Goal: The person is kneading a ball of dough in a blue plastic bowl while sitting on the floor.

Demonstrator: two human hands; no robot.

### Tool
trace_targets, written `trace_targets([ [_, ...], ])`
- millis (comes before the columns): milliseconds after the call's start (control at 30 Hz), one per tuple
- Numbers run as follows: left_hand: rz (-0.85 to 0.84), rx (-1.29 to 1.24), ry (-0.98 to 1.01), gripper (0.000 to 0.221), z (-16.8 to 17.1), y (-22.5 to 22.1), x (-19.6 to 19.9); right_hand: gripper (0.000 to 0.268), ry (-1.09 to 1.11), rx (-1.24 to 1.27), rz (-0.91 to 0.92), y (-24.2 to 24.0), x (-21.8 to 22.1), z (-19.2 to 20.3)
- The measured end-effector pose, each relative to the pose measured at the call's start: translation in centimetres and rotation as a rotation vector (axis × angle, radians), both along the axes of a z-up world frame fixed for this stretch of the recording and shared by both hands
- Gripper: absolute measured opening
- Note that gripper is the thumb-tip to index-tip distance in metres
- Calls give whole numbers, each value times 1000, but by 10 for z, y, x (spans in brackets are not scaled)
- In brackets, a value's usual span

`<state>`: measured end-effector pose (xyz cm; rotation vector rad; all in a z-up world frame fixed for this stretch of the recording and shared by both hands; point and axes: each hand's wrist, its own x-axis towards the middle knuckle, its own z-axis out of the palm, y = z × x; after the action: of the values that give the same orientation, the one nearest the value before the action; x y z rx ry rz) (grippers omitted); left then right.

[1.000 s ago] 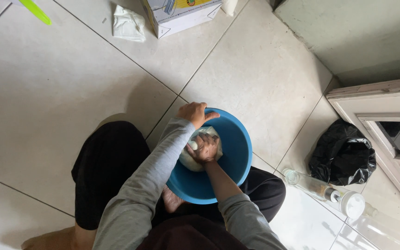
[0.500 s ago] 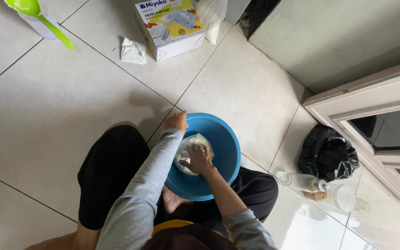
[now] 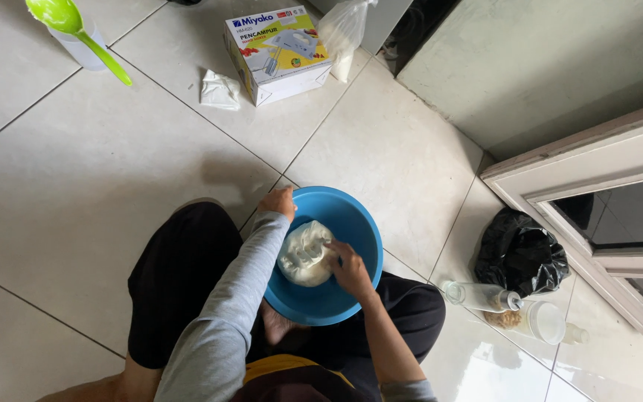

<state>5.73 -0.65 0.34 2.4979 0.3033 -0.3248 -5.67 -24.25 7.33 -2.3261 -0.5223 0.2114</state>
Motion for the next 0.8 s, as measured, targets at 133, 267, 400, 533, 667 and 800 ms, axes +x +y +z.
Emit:
trace_targets([
  [133,2,9,12,22,1,1,1,29,87,-206,-63,10,72,-58],
  [267,12,-12,16,21,-5,-1,5,53,304,-617,-76,42,127,-182],
  [400,-1,-18,33,22,-11,1,6,34,65,-1034,73,112,80,-154],
  [533,-14,-42,15,23,-4,3,4,28,-10,-924,189,99,56,-101],
  [667,-30,-8,22,24,-14,2,5,41,-107,-725,190,74,27,-65],
  [800,-22,11,29,23,-6,0,4,45,-236,-553,96,49,-12,-36],
])
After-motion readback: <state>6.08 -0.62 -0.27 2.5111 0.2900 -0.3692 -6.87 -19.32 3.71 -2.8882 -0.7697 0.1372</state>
